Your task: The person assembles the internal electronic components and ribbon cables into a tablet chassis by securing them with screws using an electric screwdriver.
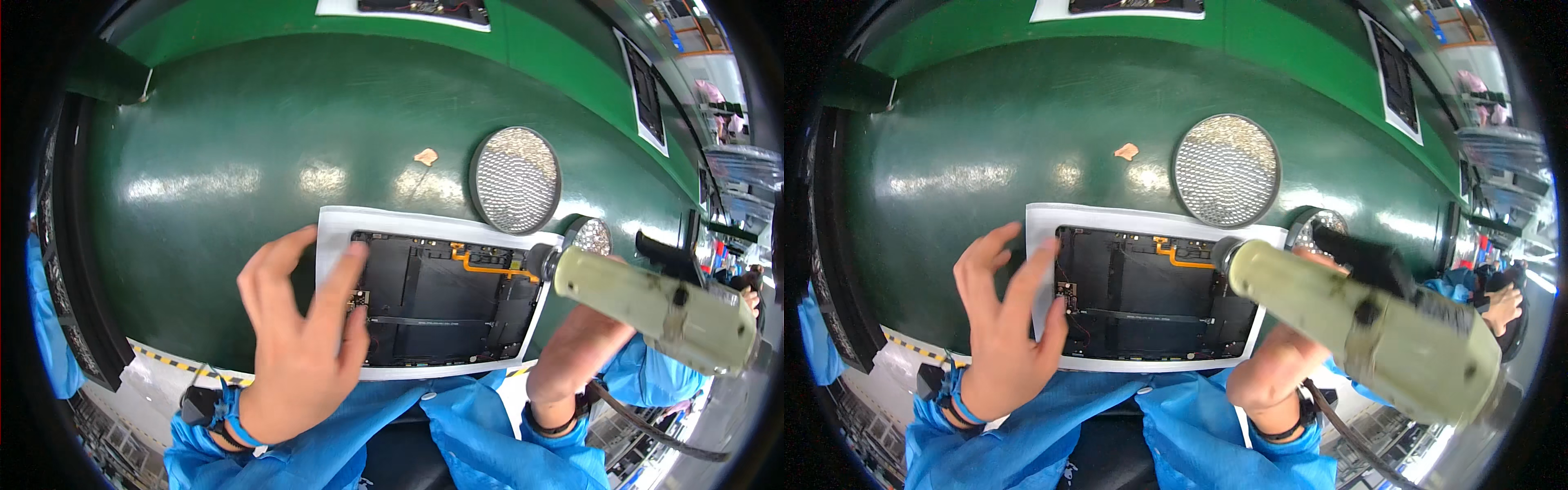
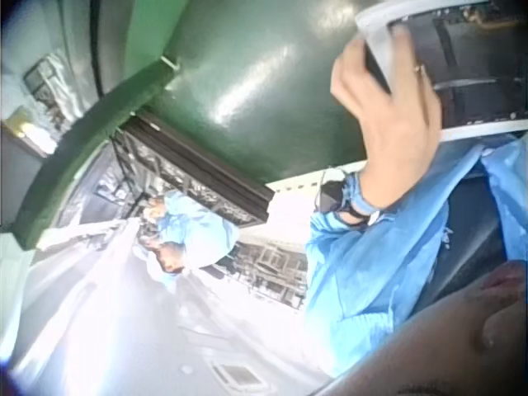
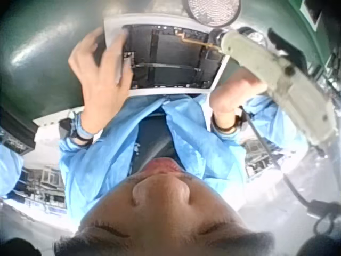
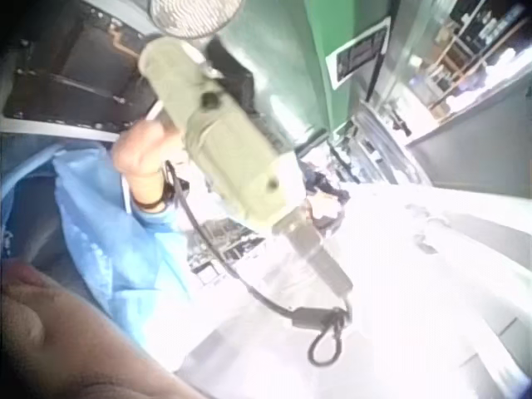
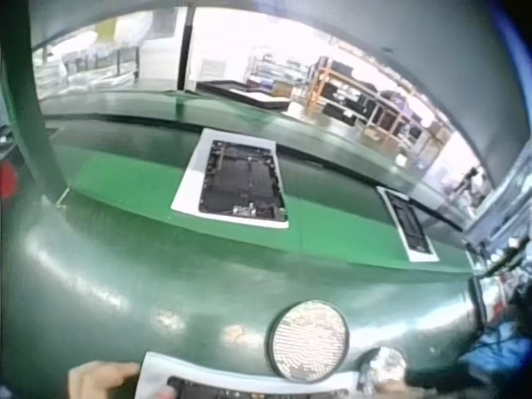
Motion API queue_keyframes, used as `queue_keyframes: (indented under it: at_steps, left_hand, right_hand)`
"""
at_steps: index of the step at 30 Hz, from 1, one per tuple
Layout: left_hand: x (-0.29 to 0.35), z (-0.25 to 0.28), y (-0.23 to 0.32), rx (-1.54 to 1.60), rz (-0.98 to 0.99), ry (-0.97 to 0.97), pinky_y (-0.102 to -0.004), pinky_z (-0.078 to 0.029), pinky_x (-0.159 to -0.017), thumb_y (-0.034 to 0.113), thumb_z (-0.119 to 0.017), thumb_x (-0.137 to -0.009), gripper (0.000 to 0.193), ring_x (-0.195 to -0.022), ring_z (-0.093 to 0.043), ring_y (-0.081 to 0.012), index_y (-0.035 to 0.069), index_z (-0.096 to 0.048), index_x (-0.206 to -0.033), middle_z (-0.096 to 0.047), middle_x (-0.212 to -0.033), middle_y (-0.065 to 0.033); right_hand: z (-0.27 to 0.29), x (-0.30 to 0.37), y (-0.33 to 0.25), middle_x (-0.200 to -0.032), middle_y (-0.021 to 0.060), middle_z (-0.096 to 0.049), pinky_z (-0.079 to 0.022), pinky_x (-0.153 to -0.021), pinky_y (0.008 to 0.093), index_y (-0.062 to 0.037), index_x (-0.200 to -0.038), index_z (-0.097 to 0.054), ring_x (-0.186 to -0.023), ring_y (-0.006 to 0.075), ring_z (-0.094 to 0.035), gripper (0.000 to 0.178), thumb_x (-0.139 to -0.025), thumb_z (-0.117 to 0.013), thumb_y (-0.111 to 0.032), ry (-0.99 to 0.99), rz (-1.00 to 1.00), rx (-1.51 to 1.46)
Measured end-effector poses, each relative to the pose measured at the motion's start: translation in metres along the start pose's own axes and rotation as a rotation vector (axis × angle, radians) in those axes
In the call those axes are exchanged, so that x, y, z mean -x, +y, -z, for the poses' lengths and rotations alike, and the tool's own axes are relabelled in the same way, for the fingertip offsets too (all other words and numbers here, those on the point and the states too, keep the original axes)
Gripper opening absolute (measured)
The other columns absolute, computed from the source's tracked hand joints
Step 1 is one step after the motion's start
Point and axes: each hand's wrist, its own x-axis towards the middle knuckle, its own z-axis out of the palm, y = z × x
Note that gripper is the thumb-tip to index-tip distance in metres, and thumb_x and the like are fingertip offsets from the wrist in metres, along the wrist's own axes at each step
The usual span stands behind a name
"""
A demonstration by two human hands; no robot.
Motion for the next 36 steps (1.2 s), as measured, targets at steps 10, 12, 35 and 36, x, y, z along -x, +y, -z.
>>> queue_keyframes:
  at_steps: [10,12,35,36]
  left_hand:
    - [0.025,-0.002,-0.007,0.416,0.379,-0.120,-0.0280,-0.058,-0.065,-0.007,-0.075,-0.094,0.048,-0.083,-0.072,-0.0139,-0.004,-0.053,-0.137,-0.072,-0.105,-0.0141]
    - [0.024,-0.003,-0.012,0.449,0.386,-0.231,-0.0261,-0.055,-0.062,-0.006,-0.072,-0.097,0.033,-0.086,-0.070,-0.0095,-0.005,-0.059,-0.126,-0.075,-0.095,-0.0122]
    - [-0.091,0.012,-0.093,1.217,0.176,0.525,-0.0265,-0.045,-0.056,0.009,-0.052,-0.110,0.015,-0.068,-0.054,-0.0103,0.005,-0.056,-0.124,-0.060,-0.095,-0.0039]
    - [-0.088,0.004,-0.094,1.065,0.120,0.544,-0.0253,-0.044,-0.054,0.007,-0.051,-0.110,0.014,-0.065,-0.053,-0.0095,0.005,-0.056,-0.123,-0.061,-0.095,-0.0043]
  right_hand:
    - [0.053,0.041,0.005,-0.079,0.0224,-0.066,-0.050,-0.063,0.0515,0.0045,-0.118,-0.056,-0.068,0.0438,-0.066,0.024,-0.105,-0.064,-0.014,-0.379,-0.424,0.700]
    - [0.055,0.031,0.012,-0.073,0.0250,-0.064,-0.050,-0.064,0.0528,0.0007,-0.101,-0.058,-0.071,0.0477,-0.065,0.016,-0.107,-0.061,-0.013,-0.505,-0.493,0.636]
    - [-0.291,-0.173,-0.041,-0.105,0.0402,-0.069,-0.050,-0.089,0.0646,0.0006,-0.121,-0.043,-0.102,0.0598,-0.067,0.018,-0.110,-0.047,-0.013,-0.049,-0.249,0.013]
    - [-0.312,-0.182,-0.053,-0.108,0.0404,-0.069,-0.051,-0.090,0.0648,0.0012,-0.121,-0.043,-0.105,0.0594,-0.067,0.018,-0.109,-0.047,-0.012,-0.091,-0.284,-0.005]
